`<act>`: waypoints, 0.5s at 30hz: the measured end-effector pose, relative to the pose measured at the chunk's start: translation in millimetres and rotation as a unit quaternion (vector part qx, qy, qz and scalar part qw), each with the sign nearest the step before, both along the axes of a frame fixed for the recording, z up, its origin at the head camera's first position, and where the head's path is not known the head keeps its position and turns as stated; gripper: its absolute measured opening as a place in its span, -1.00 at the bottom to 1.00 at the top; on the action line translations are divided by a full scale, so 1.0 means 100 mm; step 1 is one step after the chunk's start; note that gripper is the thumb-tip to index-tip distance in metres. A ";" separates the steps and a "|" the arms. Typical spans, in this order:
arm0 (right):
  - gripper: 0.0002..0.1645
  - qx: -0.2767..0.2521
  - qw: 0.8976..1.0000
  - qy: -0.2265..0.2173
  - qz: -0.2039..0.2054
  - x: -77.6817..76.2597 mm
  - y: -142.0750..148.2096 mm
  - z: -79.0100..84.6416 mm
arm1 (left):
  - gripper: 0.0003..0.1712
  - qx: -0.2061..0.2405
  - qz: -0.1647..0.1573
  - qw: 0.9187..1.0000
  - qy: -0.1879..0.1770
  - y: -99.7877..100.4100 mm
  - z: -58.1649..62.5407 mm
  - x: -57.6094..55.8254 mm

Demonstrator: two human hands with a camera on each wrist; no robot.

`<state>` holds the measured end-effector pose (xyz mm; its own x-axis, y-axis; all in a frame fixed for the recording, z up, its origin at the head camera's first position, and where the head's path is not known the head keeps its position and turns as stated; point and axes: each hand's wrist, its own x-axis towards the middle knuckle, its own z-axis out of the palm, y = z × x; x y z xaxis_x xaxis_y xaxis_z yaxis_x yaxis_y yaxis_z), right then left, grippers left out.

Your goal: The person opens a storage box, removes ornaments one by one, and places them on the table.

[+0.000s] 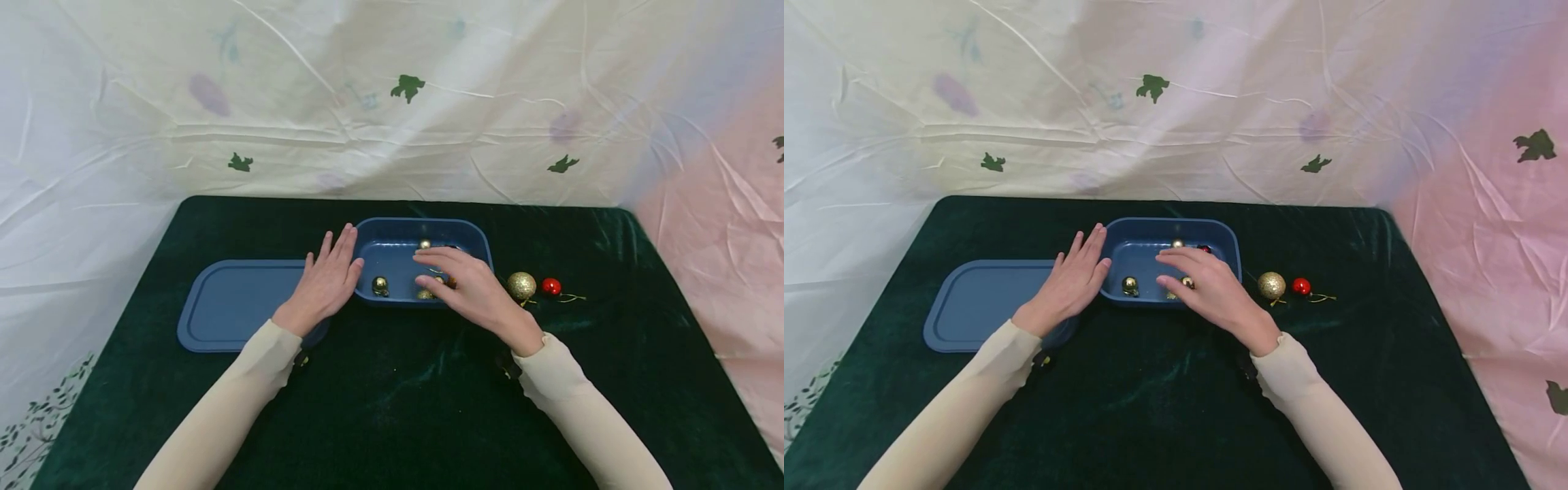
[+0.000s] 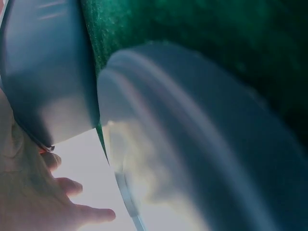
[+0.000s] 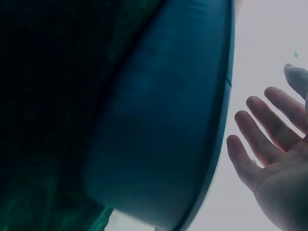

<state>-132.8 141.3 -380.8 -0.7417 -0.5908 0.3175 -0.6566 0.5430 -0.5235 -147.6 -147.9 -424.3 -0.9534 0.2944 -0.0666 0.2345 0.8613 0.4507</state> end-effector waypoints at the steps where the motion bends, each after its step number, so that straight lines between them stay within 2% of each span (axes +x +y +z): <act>1: -0.48 0.010 1.000 -0.006 0.005 -0.03 -0.04 0.00 | -0.24 -0.001 0.001 1.000 0.000 0.00 0.00 0.00; 11: -0.34 0.083 0.994 -0.063 0.044 -0.26 -0.34 -0.07 | -0.24 -0.005 0.003 1.000 -0.003 0.01 -0.01 -0.01; 15: -0.31 0.106 0.990 -0.078 0.047 -0.33 -0.43 -0.10 | -0.25 -0.005 0.003 1.000 0.000 0.01 -0.01 -0.01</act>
